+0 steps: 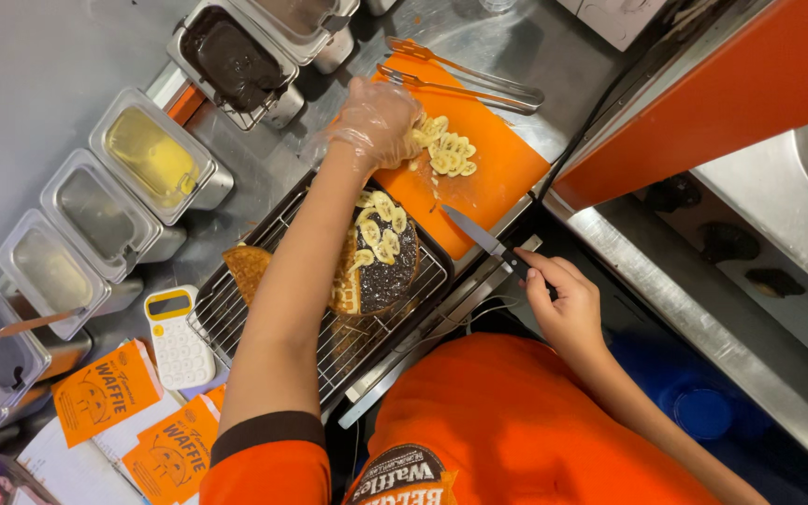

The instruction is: The person spreads chocolate sauce on two waffles and then places sliced bananas on top of the sauce. The waffles are on a wire rack, and the bananas are taken from a cutting board.

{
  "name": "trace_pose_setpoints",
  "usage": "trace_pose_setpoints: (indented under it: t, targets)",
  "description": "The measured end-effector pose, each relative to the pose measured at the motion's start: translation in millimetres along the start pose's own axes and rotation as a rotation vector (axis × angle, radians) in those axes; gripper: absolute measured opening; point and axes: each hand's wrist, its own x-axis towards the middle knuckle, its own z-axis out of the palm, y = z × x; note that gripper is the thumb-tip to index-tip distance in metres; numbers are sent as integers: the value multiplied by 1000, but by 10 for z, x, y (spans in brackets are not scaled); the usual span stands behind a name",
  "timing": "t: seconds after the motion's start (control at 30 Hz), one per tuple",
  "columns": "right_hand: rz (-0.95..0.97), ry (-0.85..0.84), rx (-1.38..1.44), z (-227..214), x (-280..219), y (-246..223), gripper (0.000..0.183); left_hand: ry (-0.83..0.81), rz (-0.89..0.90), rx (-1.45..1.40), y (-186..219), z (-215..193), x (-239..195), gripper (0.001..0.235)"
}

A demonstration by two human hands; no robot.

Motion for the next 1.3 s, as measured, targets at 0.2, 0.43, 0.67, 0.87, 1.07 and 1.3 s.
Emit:
trace_pose_setpoints:
  t: [0.2, 0.43, 0.67, 0.87, 1.07, 1.3]
  targets:
    - [43, -8, 17, -57, 14, 20, 26, 176, -131, -598, -36, -83, -246, 26]
    - [53, -31, 77, -97, 65, 6, 27, 326, -168, -1817, 68, -249, -761, 36]
    - [25, -103, 113, -164, 61, -45, 28, 109, -392, -1906, 60, -185, -1502, 40]
    - [-14, -194, 23, -240, 20, -101, 28, 8, -369, -1660, 374, 237, -1798, 42]
    - [-47, -233, -7, -255, -49, -108, 27, 185, -362, -1218, 689, 388, -1726, 37]
    - [-159, -224, -49, -145, -76, -138, 28, 248, -397, -988, 763, 199, -1743, 36]
